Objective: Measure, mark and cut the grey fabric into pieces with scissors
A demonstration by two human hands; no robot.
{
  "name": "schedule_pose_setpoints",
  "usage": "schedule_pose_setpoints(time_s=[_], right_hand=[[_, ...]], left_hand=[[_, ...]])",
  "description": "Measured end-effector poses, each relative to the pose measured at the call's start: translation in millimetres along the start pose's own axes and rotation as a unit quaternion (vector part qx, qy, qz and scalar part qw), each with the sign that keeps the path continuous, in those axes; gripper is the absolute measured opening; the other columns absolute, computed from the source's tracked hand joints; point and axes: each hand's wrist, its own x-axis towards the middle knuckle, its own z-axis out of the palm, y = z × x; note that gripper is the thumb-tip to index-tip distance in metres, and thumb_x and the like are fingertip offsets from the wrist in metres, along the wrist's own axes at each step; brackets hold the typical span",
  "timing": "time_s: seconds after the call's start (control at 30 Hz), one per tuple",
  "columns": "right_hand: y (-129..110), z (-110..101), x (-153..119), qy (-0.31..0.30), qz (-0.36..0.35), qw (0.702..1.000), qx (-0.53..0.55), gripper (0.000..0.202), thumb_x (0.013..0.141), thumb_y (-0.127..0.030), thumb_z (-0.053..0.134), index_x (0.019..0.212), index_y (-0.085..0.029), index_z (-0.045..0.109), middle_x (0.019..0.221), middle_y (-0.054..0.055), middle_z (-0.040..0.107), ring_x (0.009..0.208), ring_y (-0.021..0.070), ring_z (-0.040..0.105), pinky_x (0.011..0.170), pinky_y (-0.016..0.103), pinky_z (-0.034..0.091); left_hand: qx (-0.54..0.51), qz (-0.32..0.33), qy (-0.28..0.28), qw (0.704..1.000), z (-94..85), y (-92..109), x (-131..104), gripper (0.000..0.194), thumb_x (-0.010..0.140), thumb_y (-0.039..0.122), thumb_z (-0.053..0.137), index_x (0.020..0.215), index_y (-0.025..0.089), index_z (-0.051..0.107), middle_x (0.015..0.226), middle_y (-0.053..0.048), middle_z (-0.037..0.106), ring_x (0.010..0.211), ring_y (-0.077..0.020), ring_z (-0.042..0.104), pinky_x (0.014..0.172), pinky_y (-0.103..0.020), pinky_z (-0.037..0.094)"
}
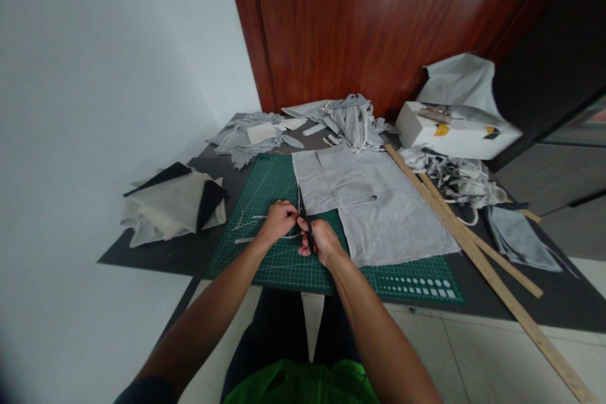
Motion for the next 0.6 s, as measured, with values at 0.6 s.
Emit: schedule_pose_setpoints(time_s=[0.6], right_hand=[[-17.2, 3.6, 9.9, 0.007, 0.009, 1.0, -0.021, 0.033, 0.097, -0.036, 0.058, 0.07, -0.018, 0.054, 0.046, -0.002, 0.05, 0.039, 0.0132, 0.053, 0.04, 0.023, 0.046]], left_hand=[[-0.001, 0.002, -0.006, 1.0, -1.1, -1.5, -0.8, 0.023, 0.088, 0.021, 0.06, 0.072, 0.021, 0.077, 0.083, -0.005, 0.072, 0.09, -0.0223, 0.064, 0.089, -0.036, 0.046]])
